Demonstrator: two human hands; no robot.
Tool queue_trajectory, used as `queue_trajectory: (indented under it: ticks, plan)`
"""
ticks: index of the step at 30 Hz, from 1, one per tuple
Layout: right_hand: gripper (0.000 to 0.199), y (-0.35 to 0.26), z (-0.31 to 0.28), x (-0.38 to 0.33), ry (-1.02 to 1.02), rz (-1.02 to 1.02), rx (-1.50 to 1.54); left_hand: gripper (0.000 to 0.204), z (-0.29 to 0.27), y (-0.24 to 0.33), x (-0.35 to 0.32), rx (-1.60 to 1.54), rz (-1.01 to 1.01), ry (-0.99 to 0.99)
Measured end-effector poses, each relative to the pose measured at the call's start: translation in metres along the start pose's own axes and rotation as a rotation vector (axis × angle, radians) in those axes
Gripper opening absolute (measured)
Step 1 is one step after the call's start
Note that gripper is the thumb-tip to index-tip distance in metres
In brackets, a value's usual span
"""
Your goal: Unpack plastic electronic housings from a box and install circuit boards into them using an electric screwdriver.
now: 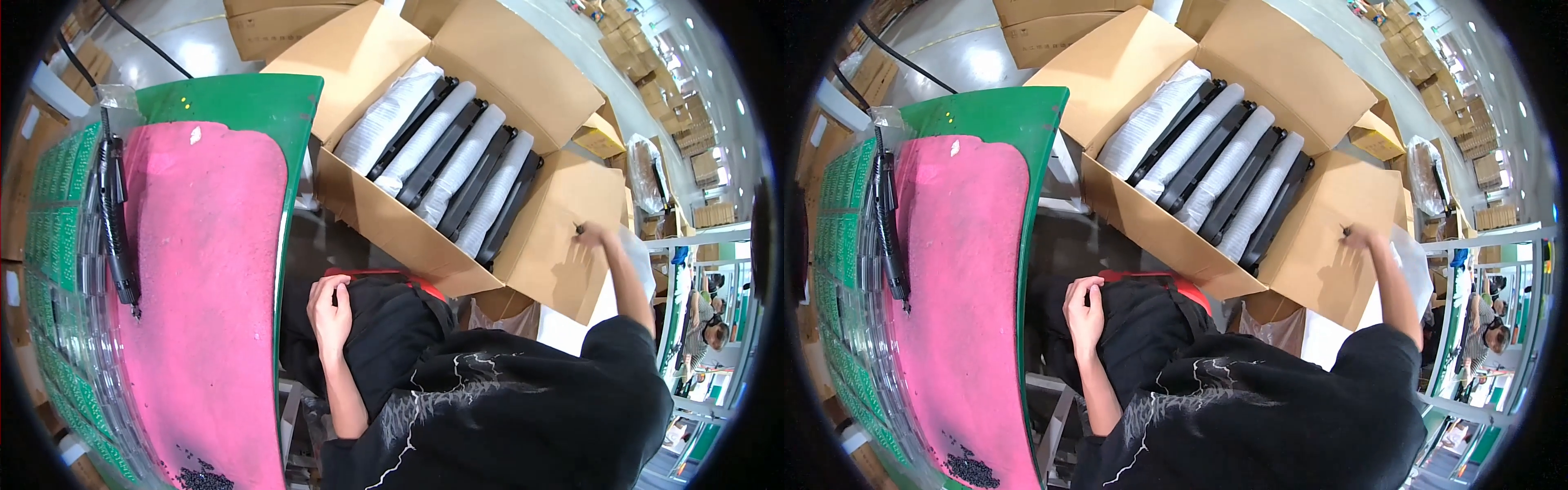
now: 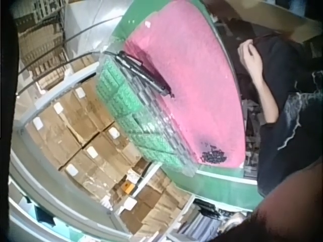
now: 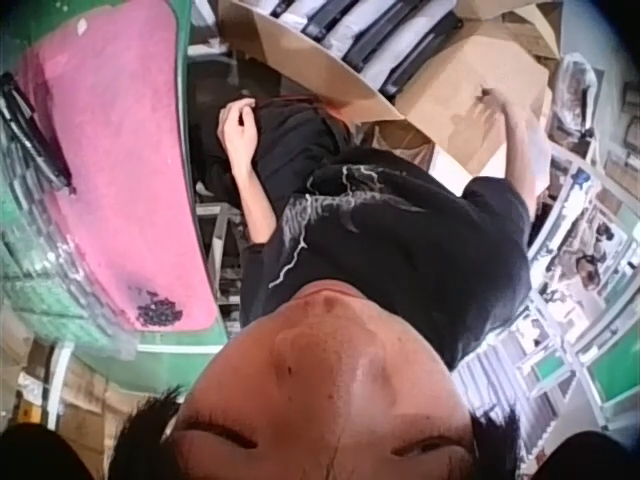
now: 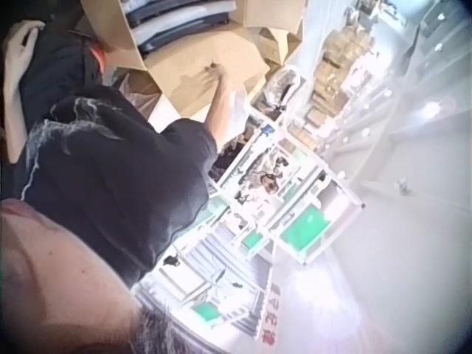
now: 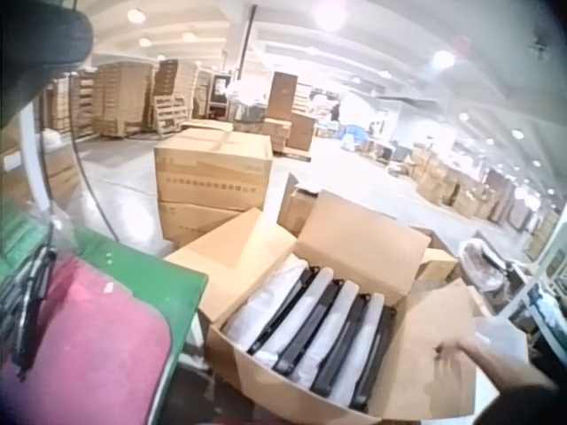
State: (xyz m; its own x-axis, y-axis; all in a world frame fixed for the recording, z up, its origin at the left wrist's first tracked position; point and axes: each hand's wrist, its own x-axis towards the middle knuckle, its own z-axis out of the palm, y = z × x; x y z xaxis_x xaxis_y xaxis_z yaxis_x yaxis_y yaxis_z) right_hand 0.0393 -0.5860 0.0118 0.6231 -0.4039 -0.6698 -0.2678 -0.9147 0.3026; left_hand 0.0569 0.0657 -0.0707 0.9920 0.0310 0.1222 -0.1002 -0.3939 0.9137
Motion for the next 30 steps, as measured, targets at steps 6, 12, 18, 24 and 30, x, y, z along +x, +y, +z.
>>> queue_trajectory:
  ticks: [6,12,18,24,30]
  plan:
    - [0.05,-0.075,0.117,-0.014,0.112,0.301,1.16,0.009,0.003,0.002,0.002,0.065,0.055,-0.023]
    - [0.053,-0.259,0.003,-0.04,0.277,-0.525,1.409,0.025,0.02,0.03,0.006,-0.278,-0.165,-0.132]
    - [0.073,-0.428,-0.07,-0.147,-0.545,-1.488,1.209,0.035,0.012,0.121,-0.004,-0.754,-0.256,-0.166]
    - [0.093,-0.444,-0.116,-0.144,-0.536,-1.737,0.929,0.035,-0.061,0.149,-0.074,-0.75,-0.071,0.199]
    - [0.061,-0.354,-0.069,0.191,0.937,-0.76,0.437,0.03,-0.188,0.167,-0.166,0.218,-0.047,1.286]
